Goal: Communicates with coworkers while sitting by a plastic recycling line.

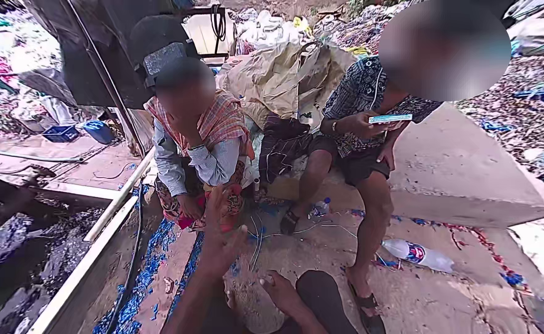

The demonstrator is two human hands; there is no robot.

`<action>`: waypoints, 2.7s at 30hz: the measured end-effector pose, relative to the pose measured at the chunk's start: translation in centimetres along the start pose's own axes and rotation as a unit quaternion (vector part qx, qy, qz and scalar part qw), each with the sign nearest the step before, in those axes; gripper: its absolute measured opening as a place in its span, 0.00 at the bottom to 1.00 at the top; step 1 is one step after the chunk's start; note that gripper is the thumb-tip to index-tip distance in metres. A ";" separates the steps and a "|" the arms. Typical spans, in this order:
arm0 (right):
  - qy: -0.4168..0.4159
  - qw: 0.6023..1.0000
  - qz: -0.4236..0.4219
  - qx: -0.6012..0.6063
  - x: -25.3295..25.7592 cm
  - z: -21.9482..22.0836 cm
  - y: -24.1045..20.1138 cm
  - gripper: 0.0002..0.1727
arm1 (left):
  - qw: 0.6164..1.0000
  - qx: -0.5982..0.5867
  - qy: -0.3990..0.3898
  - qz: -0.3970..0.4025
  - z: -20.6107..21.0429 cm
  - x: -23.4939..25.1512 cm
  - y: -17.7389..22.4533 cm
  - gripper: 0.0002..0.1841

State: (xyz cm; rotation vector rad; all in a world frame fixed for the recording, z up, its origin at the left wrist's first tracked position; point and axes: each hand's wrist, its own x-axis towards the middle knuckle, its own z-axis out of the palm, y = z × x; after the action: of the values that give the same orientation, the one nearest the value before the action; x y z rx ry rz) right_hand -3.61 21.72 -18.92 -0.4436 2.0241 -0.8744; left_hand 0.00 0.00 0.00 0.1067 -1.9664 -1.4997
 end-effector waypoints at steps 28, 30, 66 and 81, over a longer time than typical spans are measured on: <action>-0.129 0.983 -0.019 -0.133 -0.4 0.1 0.8 0.34 | 0.994 0.018 0.059 -0.088 -4.9 0.2 -1.1 0.63; -0.129 0.982 -0.020 -0.133 -0.3 0.0 0.8 0.34 | 0.989 0.068 0.040 -0.126 -5.7 -0.2 -1.9 0.63; 0.008 0.843 -0.435 0.317 -9.9 -10.1 -12.8 0.36 | 0.733 0.453 -0.244 -0.444 -7.4 -13.8 -18.1 0.34; -0.112 0.980 -0.022 -0.165 -1.9 -2.2 0.4 0.32 | 0.657 0.535 -0.320 -0.423 -5.8 -13.6 -14.5 0.42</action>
State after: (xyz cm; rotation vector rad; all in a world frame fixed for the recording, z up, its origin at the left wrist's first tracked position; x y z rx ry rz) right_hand -4.37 24.07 -17.27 -0.7403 1.9579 -0.4869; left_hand 9.29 -3.85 -18.11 1.3104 -3.4559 -0.4900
